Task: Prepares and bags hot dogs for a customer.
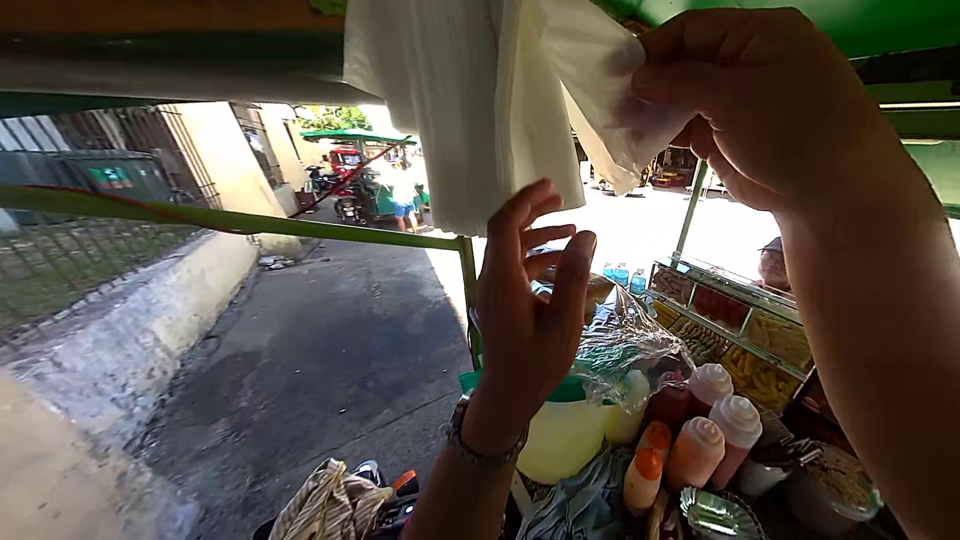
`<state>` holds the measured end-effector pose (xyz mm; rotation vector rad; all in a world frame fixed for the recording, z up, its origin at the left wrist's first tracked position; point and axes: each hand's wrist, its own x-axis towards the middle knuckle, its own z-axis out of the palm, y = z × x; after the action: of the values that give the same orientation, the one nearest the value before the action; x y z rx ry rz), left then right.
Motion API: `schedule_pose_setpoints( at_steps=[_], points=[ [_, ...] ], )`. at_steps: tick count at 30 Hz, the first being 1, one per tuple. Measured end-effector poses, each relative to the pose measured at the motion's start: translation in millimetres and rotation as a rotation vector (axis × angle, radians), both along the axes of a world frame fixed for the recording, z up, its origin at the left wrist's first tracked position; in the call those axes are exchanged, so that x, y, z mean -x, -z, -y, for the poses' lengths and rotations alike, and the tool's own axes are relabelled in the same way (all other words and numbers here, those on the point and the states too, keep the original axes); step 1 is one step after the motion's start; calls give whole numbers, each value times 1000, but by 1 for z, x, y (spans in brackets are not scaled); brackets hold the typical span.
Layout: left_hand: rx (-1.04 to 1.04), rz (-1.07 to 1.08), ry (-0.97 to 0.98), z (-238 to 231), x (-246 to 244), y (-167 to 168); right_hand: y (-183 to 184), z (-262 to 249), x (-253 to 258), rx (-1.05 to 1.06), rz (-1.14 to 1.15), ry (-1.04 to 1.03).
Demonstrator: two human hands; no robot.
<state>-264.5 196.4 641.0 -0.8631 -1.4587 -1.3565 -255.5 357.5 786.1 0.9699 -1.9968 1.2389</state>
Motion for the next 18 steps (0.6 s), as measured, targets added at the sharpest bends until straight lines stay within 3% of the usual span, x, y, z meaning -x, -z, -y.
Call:
schedule_pose_setpoints(
  at_steps=[2, 5, 7, 9, 13, 18],
  points=[
    [-35, 228, 162, -8, 6, -34, -5, 2, 1, 50, 64, -82],
    [-248, 544, 676, -24, 23, -75, -9, -2, -1, 32, 163, -190],
    [-390, 603, 916, -32, 37, -88, -10, -8, -5, -6, 206, -208],
    [-413, 538, 1013, -36, 49, -91, -8, -14, -8, -19, 223, -161],
    [-410, 389, 952, -32, 50, -92, -5, -31, -13, 1, 278, -54],
    [-324, 223, 587, -33, 41, -78, -6, -36, -11, -39, 250, -75]
  ],
)
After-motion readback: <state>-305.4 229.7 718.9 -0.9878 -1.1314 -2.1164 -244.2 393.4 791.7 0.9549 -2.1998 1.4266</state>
